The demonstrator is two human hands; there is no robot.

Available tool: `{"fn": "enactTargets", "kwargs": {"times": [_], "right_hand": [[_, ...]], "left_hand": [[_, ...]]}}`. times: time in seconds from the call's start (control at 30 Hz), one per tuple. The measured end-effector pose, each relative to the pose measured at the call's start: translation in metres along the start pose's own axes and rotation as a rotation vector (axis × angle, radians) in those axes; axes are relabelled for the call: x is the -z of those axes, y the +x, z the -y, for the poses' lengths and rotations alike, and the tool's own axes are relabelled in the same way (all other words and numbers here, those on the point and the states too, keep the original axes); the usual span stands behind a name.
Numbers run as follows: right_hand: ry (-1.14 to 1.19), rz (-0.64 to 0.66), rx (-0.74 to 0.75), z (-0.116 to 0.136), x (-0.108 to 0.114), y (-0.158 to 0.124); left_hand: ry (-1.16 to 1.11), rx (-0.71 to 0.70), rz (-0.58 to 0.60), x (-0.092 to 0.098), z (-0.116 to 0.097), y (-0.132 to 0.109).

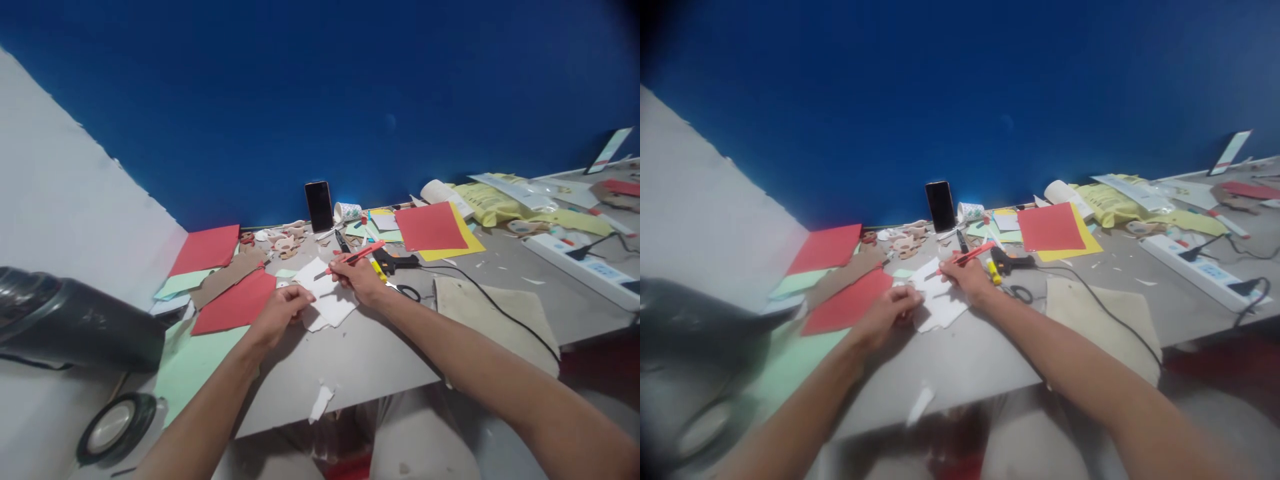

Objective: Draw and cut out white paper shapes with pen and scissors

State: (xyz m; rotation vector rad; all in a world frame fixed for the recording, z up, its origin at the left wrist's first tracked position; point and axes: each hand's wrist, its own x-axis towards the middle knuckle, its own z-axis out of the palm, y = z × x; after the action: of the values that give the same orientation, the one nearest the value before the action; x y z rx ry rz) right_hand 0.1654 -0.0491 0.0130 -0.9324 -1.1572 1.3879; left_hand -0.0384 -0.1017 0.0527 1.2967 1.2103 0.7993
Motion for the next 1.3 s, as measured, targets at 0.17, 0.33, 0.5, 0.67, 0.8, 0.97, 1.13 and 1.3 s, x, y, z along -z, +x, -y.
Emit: {"fn": "enactTargets", "kwargs": {"times": [0.17,0.33,0.5,0.67,0.8,0.97,1.13,1.3], "right_hand": [[-0.136,0.049,0.018,-0.001,-0.002,-0.004],[-0.326,0.116,0.005,0.001,-0.011,-0.012],[-0.425,0.128,0.045,0.001,-0.012,-0.014],[-0.505,0.176,0.115,-0.006,-0.011,-0.015],[-0.599,0.226,0.141,-0.011,-0.01,-0.015],[-0.585,0.255,0.135,-0.012,-0.009,-0.016],[-0.642,0.251,0.134,-0.009,-0.009,-0.018],[-0.651,0.281,0.188,-0.01,-0.009,-0.018]], "left_hand": [[0.51,-0.138,0.192,0.016,-0.015,-0.035],[0.869,-0.405,-0.211,0.003,0.022,-0.037],[1.108,-0.519,-0.257,-0.011,0.052,-0.031],[1.154,-0.615,-0.27,-0.014,0.052,-0.031],[1.174,-0.649,-0.282,-0.013,0.052,-0.031],[1.183,-0.671,-0.282,-0.012,0.055,-0.03],[1.183,-0.665,-0.278,-0.012,0.055,-0.029],[1.189,-0.664,-0.273,-0.013,0.055,-0.029]]}}
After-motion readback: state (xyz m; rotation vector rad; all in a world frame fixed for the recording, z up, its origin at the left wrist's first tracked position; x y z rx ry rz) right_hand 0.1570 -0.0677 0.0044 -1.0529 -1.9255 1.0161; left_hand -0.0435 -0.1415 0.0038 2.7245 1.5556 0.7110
